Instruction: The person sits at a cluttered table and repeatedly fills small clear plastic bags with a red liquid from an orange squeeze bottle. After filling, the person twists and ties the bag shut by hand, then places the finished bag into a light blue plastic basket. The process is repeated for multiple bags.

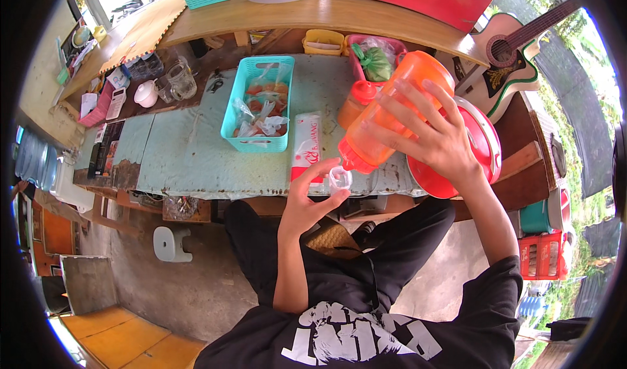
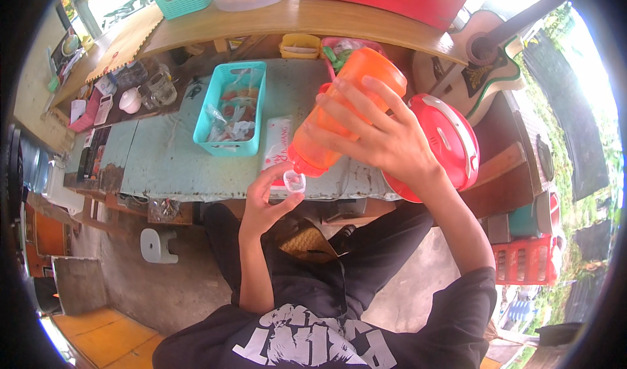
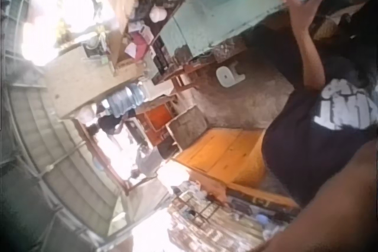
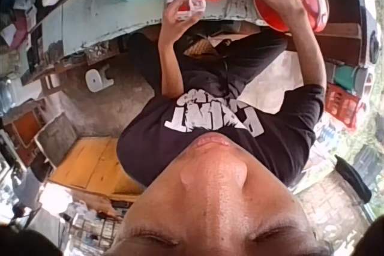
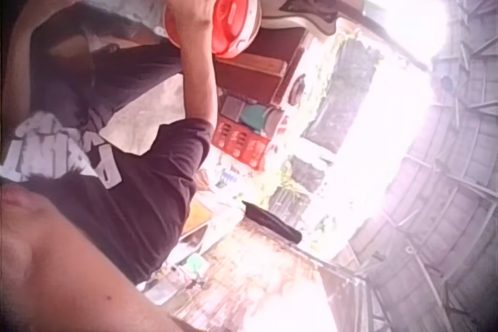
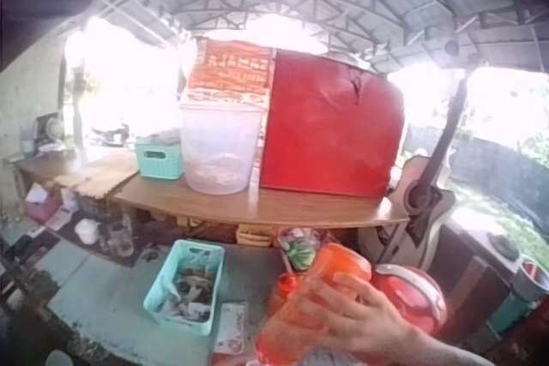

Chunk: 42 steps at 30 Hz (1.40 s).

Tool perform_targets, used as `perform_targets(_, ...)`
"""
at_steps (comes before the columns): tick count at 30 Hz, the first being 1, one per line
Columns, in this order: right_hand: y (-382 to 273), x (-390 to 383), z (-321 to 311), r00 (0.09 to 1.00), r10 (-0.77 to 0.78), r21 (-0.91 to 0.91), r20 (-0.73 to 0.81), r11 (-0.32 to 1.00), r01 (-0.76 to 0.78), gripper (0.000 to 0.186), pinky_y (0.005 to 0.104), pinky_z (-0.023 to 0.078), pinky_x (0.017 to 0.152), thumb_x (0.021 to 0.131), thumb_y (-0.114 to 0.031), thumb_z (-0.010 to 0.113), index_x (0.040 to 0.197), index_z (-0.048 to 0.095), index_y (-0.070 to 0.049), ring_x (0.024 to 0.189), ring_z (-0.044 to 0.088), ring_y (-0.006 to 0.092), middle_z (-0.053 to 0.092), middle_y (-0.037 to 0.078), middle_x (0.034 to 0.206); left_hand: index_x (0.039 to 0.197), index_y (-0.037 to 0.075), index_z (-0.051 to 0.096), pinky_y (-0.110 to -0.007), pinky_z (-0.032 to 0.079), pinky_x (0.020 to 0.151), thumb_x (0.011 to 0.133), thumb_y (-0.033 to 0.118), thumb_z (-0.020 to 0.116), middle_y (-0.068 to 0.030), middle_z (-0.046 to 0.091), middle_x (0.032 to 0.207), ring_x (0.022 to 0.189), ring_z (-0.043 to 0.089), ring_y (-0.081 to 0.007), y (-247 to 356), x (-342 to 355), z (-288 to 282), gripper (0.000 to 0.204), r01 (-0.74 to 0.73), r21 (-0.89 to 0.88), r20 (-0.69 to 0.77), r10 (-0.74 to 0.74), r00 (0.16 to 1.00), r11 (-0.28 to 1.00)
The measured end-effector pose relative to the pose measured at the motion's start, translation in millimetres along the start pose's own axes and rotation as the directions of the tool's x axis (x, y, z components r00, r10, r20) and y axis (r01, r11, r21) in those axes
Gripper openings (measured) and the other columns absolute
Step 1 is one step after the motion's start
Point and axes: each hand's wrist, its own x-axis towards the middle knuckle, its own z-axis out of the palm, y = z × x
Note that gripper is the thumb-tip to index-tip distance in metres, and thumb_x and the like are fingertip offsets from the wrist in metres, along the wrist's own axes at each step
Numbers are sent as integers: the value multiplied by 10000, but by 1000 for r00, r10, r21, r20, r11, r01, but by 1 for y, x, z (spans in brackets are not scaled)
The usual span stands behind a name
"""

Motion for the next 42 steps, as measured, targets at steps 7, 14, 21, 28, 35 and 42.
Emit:
perform_targets(7,-7,2,10,999,-8,4,-46,1000,9,399,468,380,1128,784,-199,686,1143,686,-372,1309,527,211,596,-39,1371,1221,32,661,-318,466,953,774,151,837,-76,690,1170,1072,629,-165,3,0,-2,495,-1,53,-44,3,999,999)
perform_targets(14,-12,-1,21,998,-16,3,-64,1000,17,485,448,353,1153,774,-169,683,1217,649,-364,1317,521,195,583,-49,1374,1203,31,663,-330,470,953,785,164,832,-90,689,1134,1054,634,-189,2,1,-3,470,4,165,-100,13,995,986)
perform_targets(21,-13,-3,22,997,18,28,-81,999,-16,545,423,339,1183,751,-139,740,1243,609,-335,1330,506,175,577,-66,1360,1200,21,652,-340,476,941,786,175,835,-102,675,1124,1030,634,-211,0,2,3,478,23,238,-116,5,993,971)
perform_targets(28,-13,-9,22,997,24,7,-72,1000,-24,566,426,332,1189,753,-138,747,1261,598,-335,1340,500,176,573,-62,1363,1216,-22,633,-332,470,951,796,191,837,-99,687,1131,1053,628,-179,-3,3,8,513,15,265,-124,18,992,964)
perform_targets(35,-16,-18,26,999,18,10,-45,1000,-17,592,420,327,1192,755,-133,738,1294,589,-328,1357,486,177,566,-56,1371,1205,-6,641,-342,475,954,798,183,828,-108,681,1138,1061,636,-204,-8,4,11,487,28,265,-135,8,991,964)
perform_targets(42,-24,-32,38,996,58,-14,-64,998,-59,474,464,327,1171,798,-184,681,1228,641,-378,1343,503,192,578,-83,1364,1198,-7,645,-355,476,960,804,207,827,-124,696,1161,1081,650,-220,-6,6,13,484,34,321,-98,-3,995,947)
